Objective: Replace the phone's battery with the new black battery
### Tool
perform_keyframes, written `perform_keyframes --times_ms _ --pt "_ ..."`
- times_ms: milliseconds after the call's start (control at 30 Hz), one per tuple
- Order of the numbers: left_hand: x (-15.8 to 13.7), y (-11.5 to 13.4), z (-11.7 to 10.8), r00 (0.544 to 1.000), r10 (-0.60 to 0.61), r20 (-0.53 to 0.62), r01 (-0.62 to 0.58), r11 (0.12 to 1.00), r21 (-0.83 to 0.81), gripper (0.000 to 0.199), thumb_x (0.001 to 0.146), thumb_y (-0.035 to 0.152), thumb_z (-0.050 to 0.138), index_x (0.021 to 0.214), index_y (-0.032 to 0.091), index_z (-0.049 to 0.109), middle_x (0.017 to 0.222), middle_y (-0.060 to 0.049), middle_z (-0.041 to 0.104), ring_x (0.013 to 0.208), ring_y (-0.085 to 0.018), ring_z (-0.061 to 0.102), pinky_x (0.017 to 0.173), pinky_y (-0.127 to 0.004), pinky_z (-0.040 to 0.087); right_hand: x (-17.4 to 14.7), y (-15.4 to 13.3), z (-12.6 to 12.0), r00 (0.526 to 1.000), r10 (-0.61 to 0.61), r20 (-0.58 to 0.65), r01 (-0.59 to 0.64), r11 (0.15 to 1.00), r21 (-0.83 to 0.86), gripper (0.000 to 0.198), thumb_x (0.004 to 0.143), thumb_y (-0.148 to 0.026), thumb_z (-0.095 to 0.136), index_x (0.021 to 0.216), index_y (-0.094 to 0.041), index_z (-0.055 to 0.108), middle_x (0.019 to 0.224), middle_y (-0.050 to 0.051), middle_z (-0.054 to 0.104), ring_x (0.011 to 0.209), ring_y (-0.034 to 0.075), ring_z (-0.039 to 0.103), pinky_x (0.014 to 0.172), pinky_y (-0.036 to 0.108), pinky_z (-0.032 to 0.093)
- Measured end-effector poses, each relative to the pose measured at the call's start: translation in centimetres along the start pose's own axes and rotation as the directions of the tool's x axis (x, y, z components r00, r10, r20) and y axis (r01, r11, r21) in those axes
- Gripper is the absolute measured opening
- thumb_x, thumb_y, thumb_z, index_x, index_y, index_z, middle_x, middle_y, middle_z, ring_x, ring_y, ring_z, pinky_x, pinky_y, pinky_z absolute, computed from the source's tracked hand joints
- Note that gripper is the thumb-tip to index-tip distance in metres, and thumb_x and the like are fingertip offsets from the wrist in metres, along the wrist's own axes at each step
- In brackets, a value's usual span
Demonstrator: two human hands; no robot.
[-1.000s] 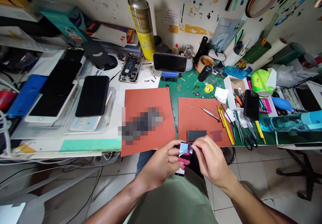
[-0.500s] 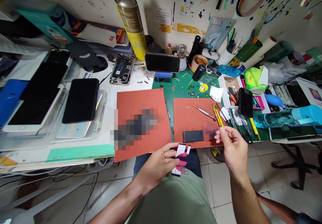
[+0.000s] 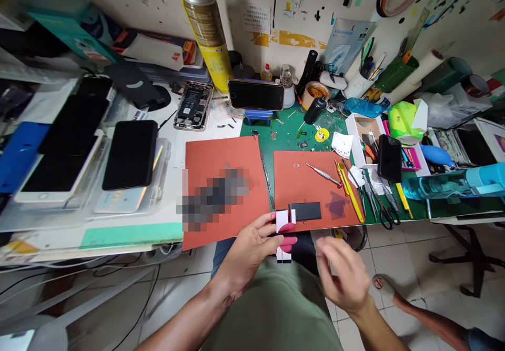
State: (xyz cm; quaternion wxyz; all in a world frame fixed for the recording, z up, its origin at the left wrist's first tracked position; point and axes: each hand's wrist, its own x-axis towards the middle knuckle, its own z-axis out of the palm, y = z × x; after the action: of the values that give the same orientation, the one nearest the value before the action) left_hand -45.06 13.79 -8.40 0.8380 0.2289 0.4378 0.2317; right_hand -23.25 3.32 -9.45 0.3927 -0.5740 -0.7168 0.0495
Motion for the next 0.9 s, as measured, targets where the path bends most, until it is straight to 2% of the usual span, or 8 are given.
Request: perform_keyframes --times_ms 133,300,400,467,567,667,767,900 --pt "0.0 0.1 0.4 1.0 0.015 0.006 -0.014 1.0 -0.025 0.063 0.08 0.034 0.097 0.133 0.02 0.067 0.137 -0.017 0.076 0.107 -0.03 0.081 0.094 -0.036 0.061 -0.5 0.0 0.7 0.94 -0.314 0.132 0.329 0.938 -0.106 0.044 0.104 -0.008 0.051 0.143 -0.015 0.07 0.112 0.017 0.084 0.095 0.028 0.081 0.076 0.04 0.067" --pt "-0.5 0.0 1.0 0.999 0.017 0.03 -0.015 0.998 -0.053 0.072 0.078 0.038 0.098 0.139 0.019 0.065 0.131 -0.017 0.078 0.107 -0.029 0.08 0.097 -0.036 0.059 1.0 0.0 0.2 0.902 -0.412 0.128 0.422 0.904 -0.067 0.047 0.107 -0.011 0.044 0.147 -0.012 0.069 0.105 0.015 0.086 0.096 0.029 0.083 0.077 0.039 0.07" --pt "-1.0 -0.3 0.8 0.999 -0.031 -0.037 0.029 0.998 -0.06 0.077 0.085 0.061 0.088 0.144 0.016 0.063 0.123 -0.018 0.079 0.099 -0.029 0.081 0.096 -0.041 0.061 1.5 -0.9 -0.1 0.975 -0.224 -0.013 0.224 0.974 0.033 0.045 0.103 -0.006 0.057 0.144 -0.017 0.072 0.104 0.013 0.086 0.095 0.029 0.083 0.079 0.04 0.071" --pt "-1.1 -0.6 0.2 0.995 -0.001 -0.103 0.002 1.0 0.007 0.081 0.089 0.075 0.074 0.14 0.014 0.066 0.116 -0.019 0.079 0.087 -0.029 0.081 0.085 -0.043 0.064 1.8 -1.7 -0.2 0.988 0.125 -0.096 -0.104 0.975 0.198 0.038 0.099 -0.005 0.067 0.128 -0.025 0.081 0.096 0.009 0.085 0.082 0.026 0.083 0.073 0.038 0.071" --pt "-1.0 -1.0 -0.9 0.962 0.22 -0.162 -0.178 0.954 0.239 0.071 0.092 0.077 0.068 0.125 0.014 0.075 0.1 -0.013 0.078 0.074 -0.022 0.074 0.071 -0.036 0.06 2.4 -2.5 0.0 0.762 0.647 0.022 -0.547 0.625 0.557 0.01 0.097 -0.02 0.08 0.103 -0.026 0.085 0.081 0.005 0.083 0.063 0.021 0.078 0.06 0.034 0.068" --pt "-0.8 -0.8 -1.9 0.924 0.359 -0.128 -0.282 0.871 0.402 0.054 0.097 0.069 0.069 0.114 0.018 0.079 0.087 -0.004 0.072 0.066 -0.015 0.064 0.071 -0.031 0.055 3.3 -2.8 0.3 0.548 0.802 0.238 -0.63 0.208 0.748 0.016 0.086 -0.035 0.091 0.093 -0.021 0.086 0.075 0.007 0.082 0.057 0.019 0.075 0.054 0.029 0.065" --pt "-0.7 -0.3 -2.2 0.931 0.359 -0.068 -0.297 0.851 0.434 0.051 0.1 0.066 0.065 0.119 0.02 0.079 0.091 -0.004 0.072 0.067 -0.014 0.061 0.075 -0.031 0.054 3.9 -2.8 0.4 0.465 0.82 0.333 -0.627 0.039 0.778 0.024 0.077 -0.037 0.097 0.087 -0.019 0.086 0.071 0.007 0.08 0.055 0.016 0.072 0.053 0.025 0.061" --pt "-0.5 0.7 -1.9 0.938 0.348 -0.016 -0.302 0.835 0.461 0.054 0.101 0.066 0.064 0.127 0.022 0.079 0.095 -0.005 0.073 0.065 -0.014 0.057 0.072 -0.03 0.052 4.1 -3.1 -0.1 0.438 0.804 0.403 -0.651 -0.026 0.759 0.026 0.076 -0.039 0.098 0.084 -0.018 0.086 0.068 0.007 0.079 0.052 0.014 0.069 0.052 0.025 0.059"
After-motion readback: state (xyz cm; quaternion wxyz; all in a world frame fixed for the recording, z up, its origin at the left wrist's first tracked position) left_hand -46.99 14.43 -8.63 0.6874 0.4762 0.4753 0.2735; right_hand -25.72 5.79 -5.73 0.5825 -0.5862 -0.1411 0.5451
